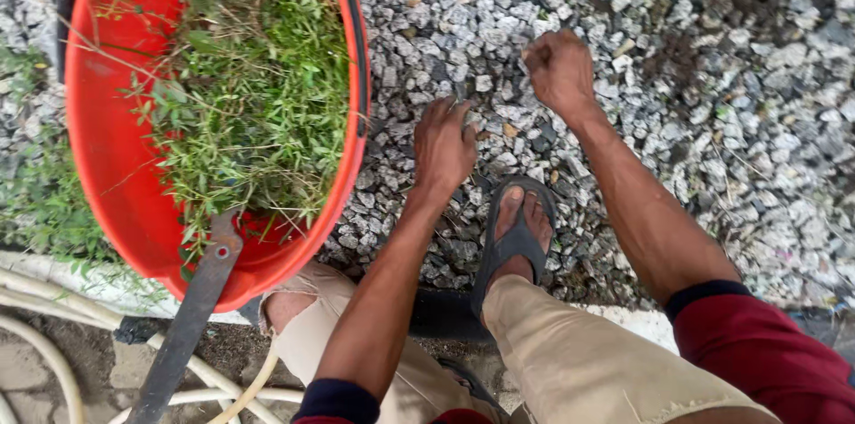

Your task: The person weeds a gravel area by hand and using a blade, placing the pulled plants into a red bucket.

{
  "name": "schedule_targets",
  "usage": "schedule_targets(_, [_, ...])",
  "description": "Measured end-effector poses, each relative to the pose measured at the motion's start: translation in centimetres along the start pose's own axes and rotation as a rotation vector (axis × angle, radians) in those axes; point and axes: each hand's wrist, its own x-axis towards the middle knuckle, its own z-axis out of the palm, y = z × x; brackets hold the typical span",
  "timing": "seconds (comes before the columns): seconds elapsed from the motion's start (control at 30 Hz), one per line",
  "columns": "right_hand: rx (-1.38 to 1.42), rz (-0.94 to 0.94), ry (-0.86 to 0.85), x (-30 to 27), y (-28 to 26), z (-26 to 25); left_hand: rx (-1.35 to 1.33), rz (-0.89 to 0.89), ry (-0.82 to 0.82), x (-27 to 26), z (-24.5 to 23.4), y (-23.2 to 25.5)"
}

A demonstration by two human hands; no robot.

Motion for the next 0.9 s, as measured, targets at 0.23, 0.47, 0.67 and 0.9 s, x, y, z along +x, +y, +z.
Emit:
schedule_targets(0.23, [0.410, -0.237, 0.118, 16.2, -1.1, 7.6, 0.208, -0.166, -0.205, 2.5, 2.1, -1.3])
schedule_targets(0.47, [-0.137, -0.396, -0.071, 27.1, -2.9, 15.2, 0.090, -0.133, -0.290, 6.5, 0.5, -3.1])
schedule_targets(0.67, [-0.082, -0.305, -0.296, 29.4, -4.2, 14.9, 0.075, -0.115, -0.362, 6.7, 0.4, -3.8])
schedule_targets(0.9, [-0.368, -0.587, -0.280, 28.7, -3.0, 15.0, 0.086, -0.113, -0.368, 6.8, 1.0, -3.9])
